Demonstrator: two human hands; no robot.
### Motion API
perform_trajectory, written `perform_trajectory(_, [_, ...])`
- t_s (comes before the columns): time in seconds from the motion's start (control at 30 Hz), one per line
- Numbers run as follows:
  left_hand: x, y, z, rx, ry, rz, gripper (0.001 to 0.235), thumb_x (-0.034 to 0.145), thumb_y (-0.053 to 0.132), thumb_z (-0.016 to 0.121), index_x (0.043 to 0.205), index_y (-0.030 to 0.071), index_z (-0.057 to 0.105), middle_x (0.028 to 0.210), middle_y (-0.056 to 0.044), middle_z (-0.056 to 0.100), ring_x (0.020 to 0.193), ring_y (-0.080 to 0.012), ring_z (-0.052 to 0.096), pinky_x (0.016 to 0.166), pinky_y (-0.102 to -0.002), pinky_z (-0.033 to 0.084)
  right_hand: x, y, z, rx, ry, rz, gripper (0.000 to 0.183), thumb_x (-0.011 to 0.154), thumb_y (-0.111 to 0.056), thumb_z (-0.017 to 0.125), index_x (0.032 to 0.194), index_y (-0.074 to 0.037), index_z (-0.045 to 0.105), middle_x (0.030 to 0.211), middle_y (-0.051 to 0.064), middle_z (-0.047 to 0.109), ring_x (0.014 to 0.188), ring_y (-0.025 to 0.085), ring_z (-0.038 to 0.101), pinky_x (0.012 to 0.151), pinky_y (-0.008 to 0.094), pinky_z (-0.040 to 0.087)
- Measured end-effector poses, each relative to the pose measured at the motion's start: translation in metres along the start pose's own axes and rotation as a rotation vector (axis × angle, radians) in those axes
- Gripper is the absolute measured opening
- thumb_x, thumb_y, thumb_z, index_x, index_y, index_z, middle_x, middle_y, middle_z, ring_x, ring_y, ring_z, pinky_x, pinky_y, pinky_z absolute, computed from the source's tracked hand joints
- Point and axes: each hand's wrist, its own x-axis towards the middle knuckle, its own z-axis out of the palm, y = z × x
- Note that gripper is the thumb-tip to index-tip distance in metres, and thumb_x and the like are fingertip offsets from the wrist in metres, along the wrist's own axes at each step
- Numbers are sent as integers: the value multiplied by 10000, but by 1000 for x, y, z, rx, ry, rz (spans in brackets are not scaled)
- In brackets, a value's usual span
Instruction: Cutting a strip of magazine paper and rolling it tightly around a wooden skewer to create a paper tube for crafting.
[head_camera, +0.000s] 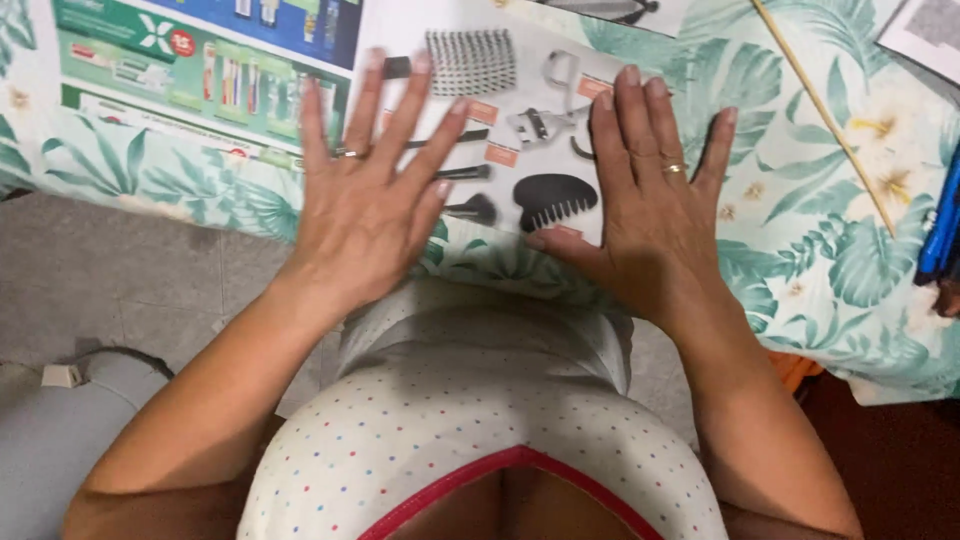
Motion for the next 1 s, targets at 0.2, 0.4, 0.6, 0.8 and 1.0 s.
perform_trajectory(0.2, [-31,-12,11,-70,267,-108,433,1071,440,363,1460,365,187,1500,-132,11,1383,-390,2,1059,-711,45,-11,11,10,3,17,-6,905,865,-651,434,1459,-85,53,1518,104,9,1425,277,37,1066,601,-66])
perform_trajectory(0.4, [-42,-39,18,-28,468,-226,480,904,389,355,1375,292,362,1486,-151,230,1354,-431,166,970,-661,138,-29,22,10,-28,112,54,773,844,-640,232,1449,-204,28,1510,5,2,1375,251,15,1020,563,-70])
perform_trajectory(0.6, [-55,-127,57,254,681,-344,569,906,316,426,1452,157,419,1479,-232,456,1324,-451,424,1008,-581,331,-39,31,29,-71,307,27,733,860,-588,374,1440,-190,167,1503,15,163,1373,282,123,1018,588,21])
perform_trajectory(0.8, [-7,-188,44,348,892,141,156,831,-2,452,922,-117,502,1321,-437,514,1260,-628,494,1083,-663,396,-42,26,11,88,208,19,692,892,-553,350,1436,-168,164,1498,28,115,1363,288,57,1010,579,-55])
perform_trajectory(1.0, [13,-71,13,193,812,-56,553,702,145,537,1242,45,482,1480,-219,413,1395,-497,353,995,-656,394,-38,30,-21,160,126,-10,663,855,-565,356,1371,-156,284,1444,71,228,1332,302,143,1015,567,-25])
